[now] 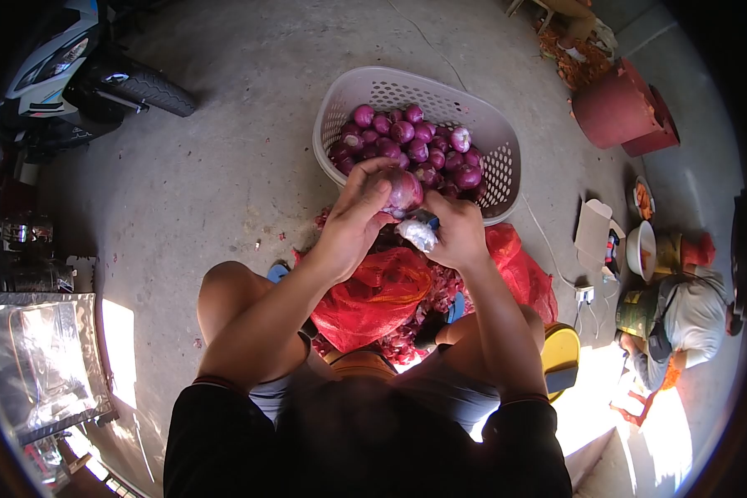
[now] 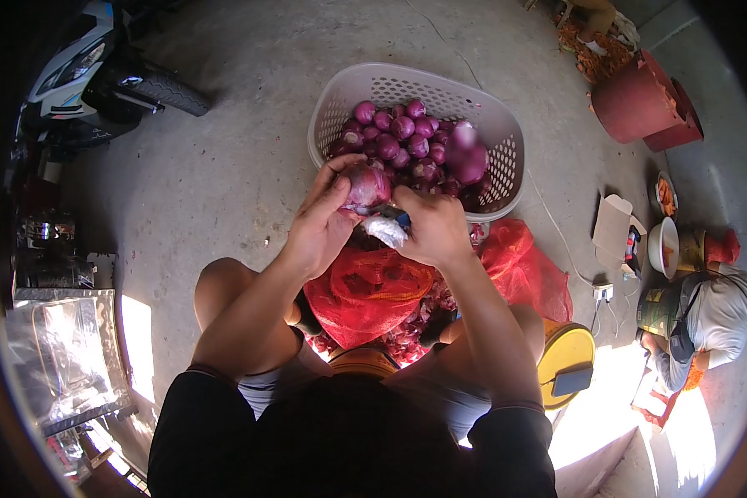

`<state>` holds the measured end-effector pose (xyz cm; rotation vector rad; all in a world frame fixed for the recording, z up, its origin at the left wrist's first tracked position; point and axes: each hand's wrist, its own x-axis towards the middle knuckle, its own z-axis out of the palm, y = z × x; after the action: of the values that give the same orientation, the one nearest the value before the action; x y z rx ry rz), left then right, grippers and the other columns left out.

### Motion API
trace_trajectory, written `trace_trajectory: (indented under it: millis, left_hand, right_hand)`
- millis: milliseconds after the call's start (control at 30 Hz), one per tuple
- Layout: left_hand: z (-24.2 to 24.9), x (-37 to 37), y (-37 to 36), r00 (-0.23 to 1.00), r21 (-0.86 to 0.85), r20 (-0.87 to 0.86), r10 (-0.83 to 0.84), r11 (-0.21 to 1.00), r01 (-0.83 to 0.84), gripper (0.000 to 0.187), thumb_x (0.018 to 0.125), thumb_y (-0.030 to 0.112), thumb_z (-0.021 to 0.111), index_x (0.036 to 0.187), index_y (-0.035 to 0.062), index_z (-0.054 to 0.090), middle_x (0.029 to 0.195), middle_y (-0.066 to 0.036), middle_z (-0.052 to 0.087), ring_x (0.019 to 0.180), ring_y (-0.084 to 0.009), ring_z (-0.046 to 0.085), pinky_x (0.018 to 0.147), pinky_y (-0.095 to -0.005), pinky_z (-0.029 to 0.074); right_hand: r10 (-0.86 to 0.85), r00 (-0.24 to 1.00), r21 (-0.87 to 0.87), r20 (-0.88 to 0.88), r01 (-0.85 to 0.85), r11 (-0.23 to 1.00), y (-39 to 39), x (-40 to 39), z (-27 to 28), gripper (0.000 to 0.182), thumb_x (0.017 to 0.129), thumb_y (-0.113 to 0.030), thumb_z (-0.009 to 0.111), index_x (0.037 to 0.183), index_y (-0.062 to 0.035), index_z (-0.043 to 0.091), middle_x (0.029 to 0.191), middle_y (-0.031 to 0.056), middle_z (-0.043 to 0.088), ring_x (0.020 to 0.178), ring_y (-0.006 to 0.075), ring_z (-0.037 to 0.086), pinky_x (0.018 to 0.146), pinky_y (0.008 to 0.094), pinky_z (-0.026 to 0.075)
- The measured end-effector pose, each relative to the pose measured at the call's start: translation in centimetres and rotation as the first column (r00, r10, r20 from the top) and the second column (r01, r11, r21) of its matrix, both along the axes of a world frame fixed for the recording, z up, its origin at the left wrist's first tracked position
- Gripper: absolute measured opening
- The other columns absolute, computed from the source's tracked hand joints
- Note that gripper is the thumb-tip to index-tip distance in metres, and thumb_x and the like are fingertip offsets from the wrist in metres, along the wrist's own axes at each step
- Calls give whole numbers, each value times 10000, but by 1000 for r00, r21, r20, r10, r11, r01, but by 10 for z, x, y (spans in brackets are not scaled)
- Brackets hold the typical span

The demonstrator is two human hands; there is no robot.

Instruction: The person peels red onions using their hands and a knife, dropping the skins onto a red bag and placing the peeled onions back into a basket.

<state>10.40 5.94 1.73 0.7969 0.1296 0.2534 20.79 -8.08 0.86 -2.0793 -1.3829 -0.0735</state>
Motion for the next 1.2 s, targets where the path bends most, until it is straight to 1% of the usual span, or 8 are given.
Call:
trace_trajectory:
  millis: [133, 267, 367, 433, 667, 933, 1067, 1200]
  left_hand:
    - [3, 1, 2, 999, -60, 28, 32, 998, -30, 304, 932, 193, 457, 1214, 107, 385, 1153, -79, 464, 1046, -171, 485, 876, -347, 419]
    - [7, -1, 6, 998, -15, 7, 62, 998, -62, 330, 910, 170, 485, 1216, 100, 382, 1162, -86, 449, 1054, -181, 481, 885, -361, 420]
    - [9, -2, 8, 998, -110, 51, 25, 994, -19, 373, 870, 116, 503, 1221, 89, 378, 1158, -85, 445, 1048, -180, 480, 894, -348, 413]
    - [4, -1, 8, 997, -31, 55, 57, 998, -55, 399, 840, 84, 501, 1220, 80, 378, 1149, -83, 449, 1040, -175, 480, 894, -334, 408]
    - [-2, 0, 4, 983, 217, 111, 148, 961, -169, 416, 807, 32, 494, 1207, 66, 388, 1097, -73, 466, 1002, -140, 473, 872, -287, 400]
    - [-6, 1, -2, 974, 218, 120, 192, 952, -215, 399, 817, 22, 483, 1199, 69, 379, 1092, -76, 461, 990, -139, 468, 872, -282, 395]
    - [-13, 0, -5, 974, 169, 125, 191, 963, -210, 402, 836, 43, 445, 1223, 81, 344, 1182, -123, 443, 1098, -220, 454, 931, -362, 368]
    - [-18, 0, -6, 975, 167, 127, 184, 965, -204, 399, 861, 68, 441, 1240, 104, 324, 1190, -111, 431, 1100, -216, 452, 925, -366, 371]
  right_hand:
    - [86, 995, -38, 59, -83, 996, 0, -4, -1, 310, 634, -266, 699, 845, -105, 540, 646, 98, 592, 583, 280, 604, 507, 399, 461]
    - [7, 993, 10, -116, -6, 1000, 1, -3, -1, 346, 659, -279, 699, 875, -76, 520, 685, 136, 601, 630, 341, 604, 526, 427, 455]
    - [-59, 951, 16, -303, 67, 998, -2, 0, -6, 380, 707, -157, 617, 1034, -47, 458, 756, 203, 591, 729, 408, 586, 592, 461, 441]
    - [-89, 920, 2, -381, 98, 995, -5, 0, -4, 453, 701, -36, 525, 1134, -35, 392, 812, 244, 578, 791, 436, 566, 645, 479, 430]
    - [0, 912, 23, -409, 10, 1000, -9, -15, 1, 449, 674, 28, 476, 1112, -35, 403, 793, 234, 567, 753, 429, 562, 646, 444, 439]
    - [55, 874, 162, -483, 28, 986, -8, -25, -10, 441, 692, 66, 461, 1123, -3, 398, 809, 214, 545, 769, 405, 560, 667, 373, 444]
    - [41, 834, 104, -550, 19, 994, -10, -26, -9, 464, 707, 67, 456, 1162, 9, 382, 848, 222, 543, 787, 386, 563, 705, 358, 444]
    - [24, 810, 93, -586, 38, 995, -11, -28, -9, 490, 715, 66, 456, 1195, 8, 372, 871, 222, 546, 795, 377, 563, 726, 346, 443]
